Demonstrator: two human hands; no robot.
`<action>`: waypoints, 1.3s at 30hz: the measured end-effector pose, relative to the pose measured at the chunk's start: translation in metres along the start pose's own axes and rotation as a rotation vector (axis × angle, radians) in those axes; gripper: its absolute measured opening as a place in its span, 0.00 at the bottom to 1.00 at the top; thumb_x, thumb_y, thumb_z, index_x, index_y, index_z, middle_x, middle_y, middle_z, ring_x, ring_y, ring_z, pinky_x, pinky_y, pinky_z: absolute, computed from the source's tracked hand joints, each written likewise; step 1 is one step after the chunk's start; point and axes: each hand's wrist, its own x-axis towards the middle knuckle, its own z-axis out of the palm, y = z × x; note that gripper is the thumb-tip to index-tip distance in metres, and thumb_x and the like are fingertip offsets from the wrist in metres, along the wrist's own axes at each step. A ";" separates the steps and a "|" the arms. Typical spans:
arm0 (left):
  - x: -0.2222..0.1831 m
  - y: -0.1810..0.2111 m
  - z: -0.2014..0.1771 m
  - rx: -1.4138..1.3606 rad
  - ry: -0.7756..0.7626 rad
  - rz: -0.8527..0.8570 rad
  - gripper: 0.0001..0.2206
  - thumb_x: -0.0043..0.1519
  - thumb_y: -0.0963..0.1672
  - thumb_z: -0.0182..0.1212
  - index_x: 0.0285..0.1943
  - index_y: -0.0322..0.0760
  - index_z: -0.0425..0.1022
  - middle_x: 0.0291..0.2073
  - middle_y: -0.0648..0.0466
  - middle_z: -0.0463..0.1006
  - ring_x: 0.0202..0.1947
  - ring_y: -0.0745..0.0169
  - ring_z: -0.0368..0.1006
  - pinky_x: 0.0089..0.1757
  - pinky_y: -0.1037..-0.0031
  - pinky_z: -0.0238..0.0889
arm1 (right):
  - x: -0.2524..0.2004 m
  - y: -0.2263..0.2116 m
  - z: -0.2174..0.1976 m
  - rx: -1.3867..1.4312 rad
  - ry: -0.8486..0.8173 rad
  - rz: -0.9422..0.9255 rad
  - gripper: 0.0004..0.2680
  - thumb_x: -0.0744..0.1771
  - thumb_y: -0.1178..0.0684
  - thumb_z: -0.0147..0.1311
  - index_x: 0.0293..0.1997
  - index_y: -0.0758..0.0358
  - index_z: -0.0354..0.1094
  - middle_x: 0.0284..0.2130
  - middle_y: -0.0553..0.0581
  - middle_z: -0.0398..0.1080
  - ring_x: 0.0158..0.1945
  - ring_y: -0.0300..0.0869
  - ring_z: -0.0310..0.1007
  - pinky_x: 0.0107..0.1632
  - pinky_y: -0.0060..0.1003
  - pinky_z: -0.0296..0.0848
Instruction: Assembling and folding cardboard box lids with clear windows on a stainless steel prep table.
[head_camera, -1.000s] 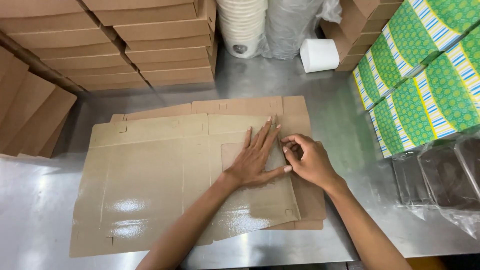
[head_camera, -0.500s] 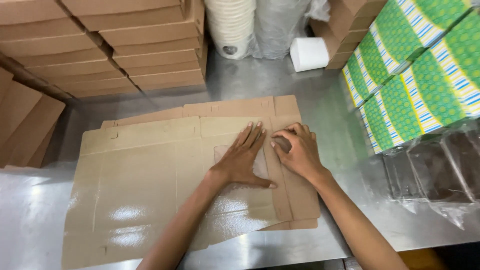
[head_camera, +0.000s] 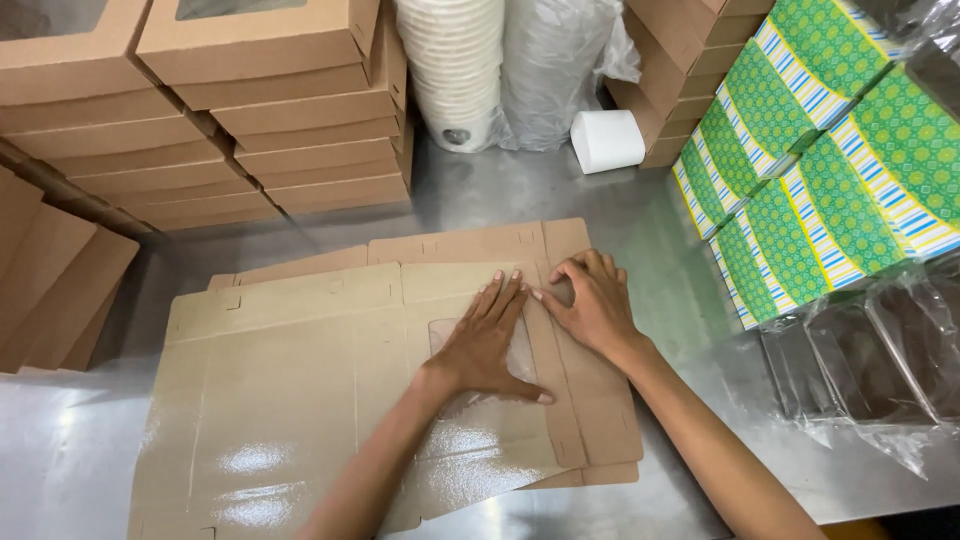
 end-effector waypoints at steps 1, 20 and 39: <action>-0.001 0.000 0.001 -0.001 -0.002 -0.003 0.65 0.39 0.65 0.67 0.80 0.30 0.38 0.79 0.41 0.38 0.79 0.40 0.27 0.72 0.55 0.23 | -0.008 0.000 -0.003 0.002 -0.003 0.000 0.11 0.66 0.41 0.60 0.46 0.53 0.69 0.47 0.56 0.62 0.59 0.53 0.60 0.59 0.52 0.56; 0.015 -0.023 0.027 -0.059 0.052 0.065 0.67 0.39 0.66 0.65 0.80 0.34 0.29 0.80 0.47 0.23 0.78 0.50 0.13 0.69 0.56 0.13 | -0.172 0.004 -0.018 -0.066 -0.018 0.019 0.17 0.58 0.31 0.66 0.44 0.41 0.72 0.48 0.42 0.66 0.55 0.42 0.64 0.57 0.43 0.60; 0.000 -0.003 0.008 -0.044 0.066 0.046 0.63 0.40 0.63 0.71 0.79 0.27 0.43 0.79 0.38 0.39 0.79 0.37 0.27 0.71 0.54 0.18 | -0.089 -0.008 -0.021 -0.086 -0.129 0.089 0.16 0.61 0.37 0.65 0.48 0.48 0.71 0.49 0.50 0.62 0.60 0.49 0.61 0.68 0.59 0.51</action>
